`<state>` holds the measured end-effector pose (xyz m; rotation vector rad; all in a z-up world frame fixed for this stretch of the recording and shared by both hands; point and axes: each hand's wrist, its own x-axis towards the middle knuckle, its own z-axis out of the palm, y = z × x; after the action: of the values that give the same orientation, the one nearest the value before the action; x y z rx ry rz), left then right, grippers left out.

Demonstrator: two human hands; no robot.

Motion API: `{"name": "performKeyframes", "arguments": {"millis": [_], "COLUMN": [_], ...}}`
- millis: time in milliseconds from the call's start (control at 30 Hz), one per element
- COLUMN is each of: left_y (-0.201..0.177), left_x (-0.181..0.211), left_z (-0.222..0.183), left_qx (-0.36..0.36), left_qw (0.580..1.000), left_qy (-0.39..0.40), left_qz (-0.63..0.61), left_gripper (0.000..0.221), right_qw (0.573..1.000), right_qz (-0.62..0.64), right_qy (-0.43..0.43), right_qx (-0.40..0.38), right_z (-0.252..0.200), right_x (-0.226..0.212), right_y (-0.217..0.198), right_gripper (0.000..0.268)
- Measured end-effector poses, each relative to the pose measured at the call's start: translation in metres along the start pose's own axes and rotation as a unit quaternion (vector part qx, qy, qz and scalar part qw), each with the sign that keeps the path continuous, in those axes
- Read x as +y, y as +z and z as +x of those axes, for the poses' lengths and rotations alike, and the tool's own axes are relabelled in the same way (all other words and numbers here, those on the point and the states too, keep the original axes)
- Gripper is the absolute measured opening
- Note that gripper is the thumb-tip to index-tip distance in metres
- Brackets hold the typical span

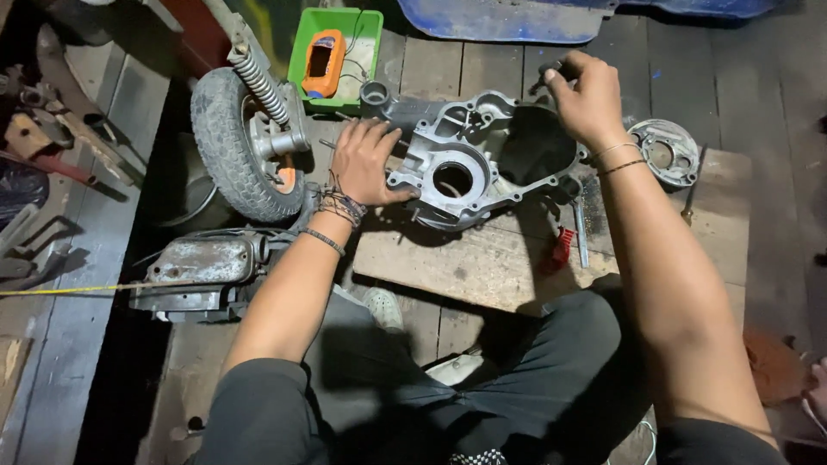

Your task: The person cleans the interior of a disassembled engine casing using a wire brush and a small tool. They scrub the inside surfaces and then use the tool to remove debris from crevices.

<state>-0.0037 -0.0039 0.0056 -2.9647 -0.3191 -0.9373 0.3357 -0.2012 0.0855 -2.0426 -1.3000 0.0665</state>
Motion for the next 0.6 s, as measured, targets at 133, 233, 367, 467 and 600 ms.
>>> {"name": "performKeyframes", "arguments": {"millis": [133,233,367,467,600], "left_y": [-0.004,-0.005,-0.010,-0.010,-0.005], "left_x": [0.003,0.004,0.002,0.001,-0.001], "left_z": [0.000,-0.001,0.000,-0.004,-0.019], "left_qx": [0.002,0.011,-0.008,-0.027,-0.066], "left_qw": [1.000,1.000,1.000,0.999,0.996], "left_qy": [0.003,0.010,0.027,0.043,0.053], "left_qz": [-0.007,-0.013,-0.010,-0.008,0.015], "left_gripper": [0.112,0.114,0.111,0.108,0.113], "right_qw": [0.992,0.946,0.941,0.962,0.979], "right_qz": [0.087,0.218,0.259,0.214,0.166], "right_qy": [0.086,0.238,0.208,0.159,0.104], "right_qx": [-0.027,0.021,0.062,0.053,0.055], "right_z": [0.001,-0.001,-0.006,-0.012,-0.016], "right_x": [0.025,0.055,0.079,0.071,0.081], "right_y": [0.015,0.033,0.048,0.044,0.052], "right_gripper": [0.019,0.040,0.026,0.029,0.040]}}
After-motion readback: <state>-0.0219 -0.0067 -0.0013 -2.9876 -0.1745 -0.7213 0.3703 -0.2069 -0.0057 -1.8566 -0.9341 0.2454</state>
